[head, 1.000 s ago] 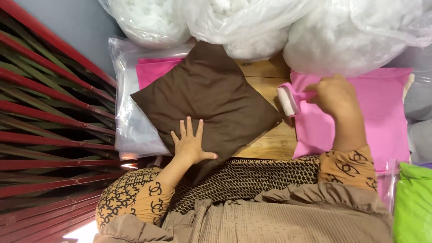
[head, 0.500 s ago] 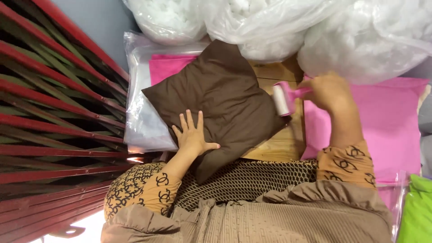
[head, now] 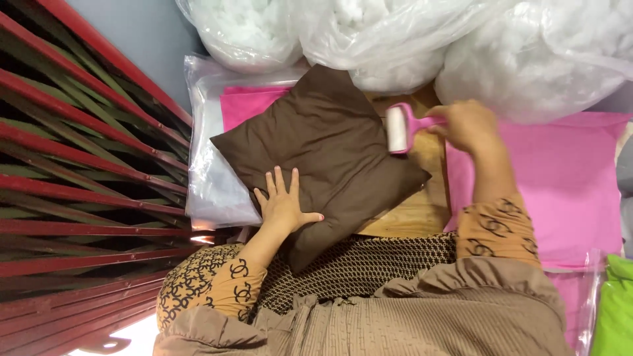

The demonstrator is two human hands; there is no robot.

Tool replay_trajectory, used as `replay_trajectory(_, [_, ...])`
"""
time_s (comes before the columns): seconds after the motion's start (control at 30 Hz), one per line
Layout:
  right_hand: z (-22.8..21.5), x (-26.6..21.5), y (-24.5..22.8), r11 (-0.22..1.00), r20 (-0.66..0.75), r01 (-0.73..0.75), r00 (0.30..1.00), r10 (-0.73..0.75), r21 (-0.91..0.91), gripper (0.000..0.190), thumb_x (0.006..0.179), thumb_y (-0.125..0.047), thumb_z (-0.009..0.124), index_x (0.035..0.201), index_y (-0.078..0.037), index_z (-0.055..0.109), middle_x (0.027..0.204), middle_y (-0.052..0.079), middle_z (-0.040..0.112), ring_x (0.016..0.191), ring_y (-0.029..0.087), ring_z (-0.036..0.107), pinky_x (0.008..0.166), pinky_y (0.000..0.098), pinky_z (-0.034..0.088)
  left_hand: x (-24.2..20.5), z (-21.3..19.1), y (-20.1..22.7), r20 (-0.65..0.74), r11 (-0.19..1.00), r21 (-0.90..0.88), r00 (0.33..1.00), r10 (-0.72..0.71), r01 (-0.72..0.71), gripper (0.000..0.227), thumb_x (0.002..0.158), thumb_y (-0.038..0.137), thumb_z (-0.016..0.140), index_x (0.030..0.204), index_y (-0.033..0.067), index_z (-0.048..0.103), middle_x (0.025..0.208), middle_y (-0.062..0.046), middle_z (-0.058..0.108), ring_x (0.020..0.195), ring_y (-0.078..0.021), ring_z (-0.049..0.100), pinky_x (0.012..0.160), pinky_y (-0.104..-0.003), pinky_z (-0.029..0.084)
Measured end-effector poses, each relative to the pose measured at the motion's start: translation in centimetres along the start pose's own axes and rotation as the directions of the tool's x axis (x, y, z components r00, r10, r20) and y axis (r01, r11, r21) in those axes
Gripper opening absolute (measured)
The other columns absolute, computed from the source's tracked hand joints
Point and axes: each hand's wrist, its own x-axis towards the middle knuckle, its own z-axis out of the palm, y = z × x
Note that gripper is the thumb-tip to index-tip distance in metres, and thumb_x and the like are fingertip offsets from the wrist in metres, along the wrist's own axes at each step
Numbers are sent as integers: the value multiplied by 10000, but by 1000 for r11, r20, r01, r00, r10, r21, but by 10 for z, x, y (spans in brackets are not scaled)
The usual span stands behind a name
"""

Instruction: The person cleans a brown pillow using a lint roller and then wipes the interior of a large plastic bag with a pink cloth.

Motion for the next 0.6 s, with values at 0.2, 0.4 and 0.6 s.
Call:
replay_trajectory(0.2, [-23, -30, -55, 621, -207, 203, 976, -67, 757, 388, 973, -248, 695, 1336, -117, 654, 1167, 276, 688, 1171, 495, 600, 998, 587, 459, 9, -27, -26, -362, 993, -84, 926, -107, 82, 873, 911, 729, 550, 1521, 111, 454, 1615, -220, 339, 1494, -411, 317, 1164, -667, 217])
replay_trajectory(0.4, [79, 28, -105, 474, -5, 32, 998, -58, 880, 349, 910, -398, 751, 1253, -348, 707, 1632, 300, 165, 1508, 464, 223, 1227, 544, 238, 83, 19, -98, -295, 942, -165, 896, -331, 293, 566, 921, 566, 630, 1084, 39, 758, 996, -197, 746, 1001, -381, 728, 804, -536, 544])
replay_trajectory(0.6, [93, 31, -109, 219, 132, -115, 989, -65, 969, 346, 935, -210, 722, 1276, -151, 715, 1238, 93, 669, 1109, 174, 616, 1001, 376, 507, 107, 38, -93, -247, 930, -276, 918, -311, 241, 304, 901, 320, 717, 947, 26, 780, 875, -215, 746, 910, -412, 734, 781, -544, 565])
